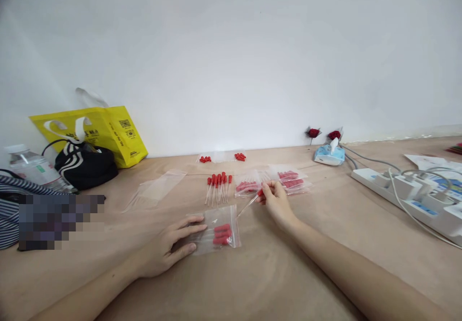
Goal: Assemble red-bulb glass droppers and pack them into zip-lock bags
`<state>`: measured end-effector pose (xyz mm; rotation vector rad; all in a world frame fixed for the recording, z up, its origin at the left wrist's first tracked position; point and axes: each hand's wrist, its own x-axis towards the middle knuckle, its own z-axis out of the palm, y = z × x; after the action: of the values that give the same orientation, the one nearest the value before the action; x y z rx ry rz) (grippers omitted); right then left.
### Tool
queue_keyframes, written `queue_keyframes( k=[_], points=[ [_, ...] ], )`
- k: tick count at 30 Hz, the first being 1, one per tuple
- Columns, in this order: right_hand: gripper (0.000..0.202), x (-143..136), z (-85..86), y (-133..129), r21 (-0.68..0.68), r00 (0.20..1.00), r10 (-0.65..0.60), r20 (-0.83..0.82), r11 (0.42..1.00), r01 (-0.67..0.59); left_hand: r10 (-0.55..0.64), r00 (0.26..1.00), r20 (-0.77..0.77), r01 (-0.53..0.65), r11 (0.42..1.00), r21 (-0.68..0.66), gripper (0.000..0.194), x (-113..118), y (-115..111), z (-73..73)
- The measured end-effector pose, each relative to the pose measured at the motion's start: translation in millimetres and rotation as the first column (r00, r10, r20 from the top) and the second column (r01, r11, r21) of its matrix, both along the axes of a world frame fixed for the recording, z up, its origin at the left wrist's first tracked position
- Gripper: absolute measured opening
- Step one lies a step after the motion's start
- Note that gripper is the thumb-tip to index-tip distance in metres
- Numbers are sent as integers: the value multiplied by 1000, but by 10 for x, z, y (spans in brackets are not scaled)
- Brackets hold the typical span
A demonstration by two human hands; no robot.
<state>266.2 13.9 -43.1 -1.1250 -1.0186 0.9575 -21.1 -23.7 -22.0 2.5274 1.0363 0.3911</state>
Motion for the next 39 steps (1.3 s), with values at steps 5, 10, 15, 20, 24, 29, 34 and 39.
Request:
queue_keyframes(
  k=[5,10,15,20,24,29,34,39],
  points=[
    [30,-157,-24,-54,-86,969,36,-246,995,-59,60,998,-18,-61,998,-11,50,18,-29,72],
    [32,-290,-16,-168,-121,926,351,-137,922,-368,68,998,-14,-68,997,-24,53,9,-15,38],
    [26,-402,-61,-116,-73,838,410,360,908,-413,47,999,8,-47,998,-31,50,5,1,-3],
    [38,-318,44,-21,-71,531,421,736,827,-557,34,999,0,-34,999,-22,49,7,-1,18],
    [31,-245,257,324,-126,441,252,861,947,-295,7,1000,20,-7,1000,-18,48,9,0,25],
    [16,-419,311,946,-126,416,148,897,989,-79,-4,1000,16,5,999,-31,41,1,1,4],
    [16,-627,157,1238,-210,442,204,874,977,-36,9,1000,8,-9,999,-45,40,-5,-7,6],
    [15,-638,174,1313,-268,536,241,809,963,-28,7,1000,22,-6,999,-33,40,-22,8,-19]
  ],
)
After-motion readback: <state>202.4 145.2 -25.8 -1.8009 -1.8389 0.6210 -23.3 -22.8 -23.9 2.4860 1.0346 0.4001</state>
